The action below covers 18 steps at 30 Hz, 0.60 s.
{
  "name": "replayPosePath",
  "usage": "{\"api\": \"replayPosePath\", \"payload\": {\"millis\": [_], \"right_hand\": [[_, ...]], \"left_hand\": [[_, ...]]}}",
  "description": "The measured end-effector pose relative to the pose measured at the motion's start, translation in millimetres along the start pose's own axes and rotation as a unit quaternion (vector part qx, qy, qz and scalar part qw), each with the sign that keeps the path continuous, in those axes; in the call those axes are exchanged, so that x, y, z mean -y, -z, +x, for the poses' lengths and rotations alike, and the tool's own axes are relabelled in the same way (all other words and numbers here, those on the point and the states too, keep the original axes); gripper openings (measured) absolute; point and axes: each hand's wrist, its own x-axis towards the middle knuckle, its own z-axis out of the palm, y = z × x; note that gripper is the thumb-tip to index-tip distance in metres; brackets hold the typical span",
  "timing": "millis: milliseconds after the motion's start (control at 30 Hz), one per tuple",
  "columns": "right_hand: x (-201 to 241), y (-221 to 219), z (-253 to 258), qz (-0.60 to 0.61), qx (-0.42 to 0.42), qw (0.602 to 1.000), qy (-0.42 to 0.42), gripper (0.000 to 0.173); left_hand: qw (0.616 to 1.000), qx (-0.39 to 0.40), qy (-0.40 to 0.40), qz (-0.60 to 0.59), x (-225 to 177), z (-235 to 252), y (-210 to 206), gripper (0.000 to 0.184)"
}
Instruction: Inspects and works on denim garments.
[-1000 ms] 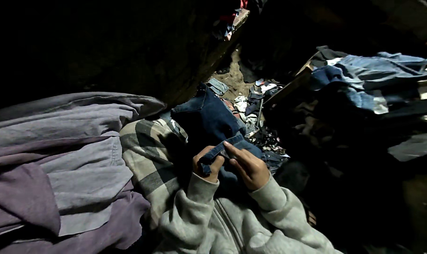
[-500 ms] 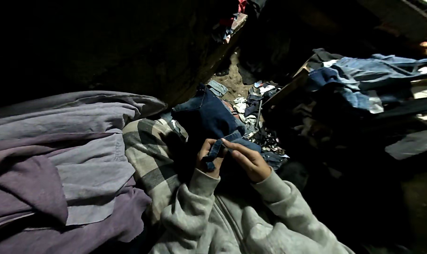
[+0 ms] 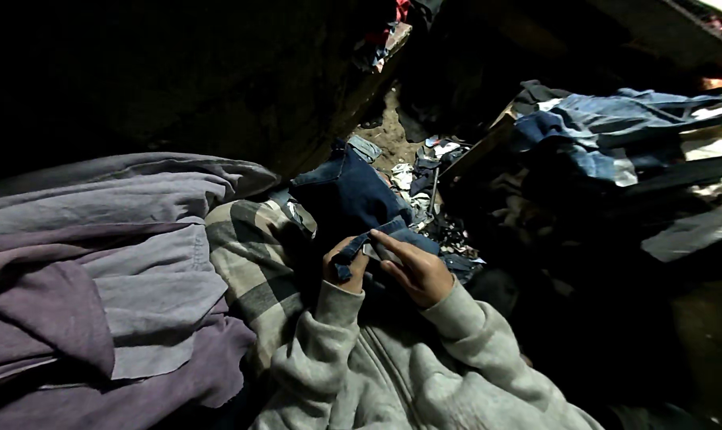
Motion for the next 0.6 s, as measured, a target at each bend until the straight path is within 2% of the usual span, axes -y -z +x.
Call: {"api": "replayPosePath", "payload": {"millis": [133, 233, 433, 600], "right_hand": [[-0.2, 1.8, -6.0, -0.008, -0.013, 1.0, 0.003, 0.046], [-2.6, 0.0, -4.0, -0.011, -0.031, 0.999, 0.008, 0.047], [-2.9, -2.4, -0.4, -0.013, -0.034, 0.999, 0.012, 0.048], [-5.9, -1.7, -6.6, -0.008, -0.058, 0.998, 0.034, 0.04]], "left_hand": [[0.999, 0.003, 0.034, -0.02, -6.6, -1.1, -1.8, 0.01], [0.999, 0.021, 0.003, -0.035, -4.4, -3.7, -2.5, 0.012], [0.999, 0.006, -0.009, -0.051, -4.9, -4.8, -4.9, 0.013], [0.998, -0.007, -0.02, -0.061, -7.0, -6.1, -5.4, 0.01]]}}
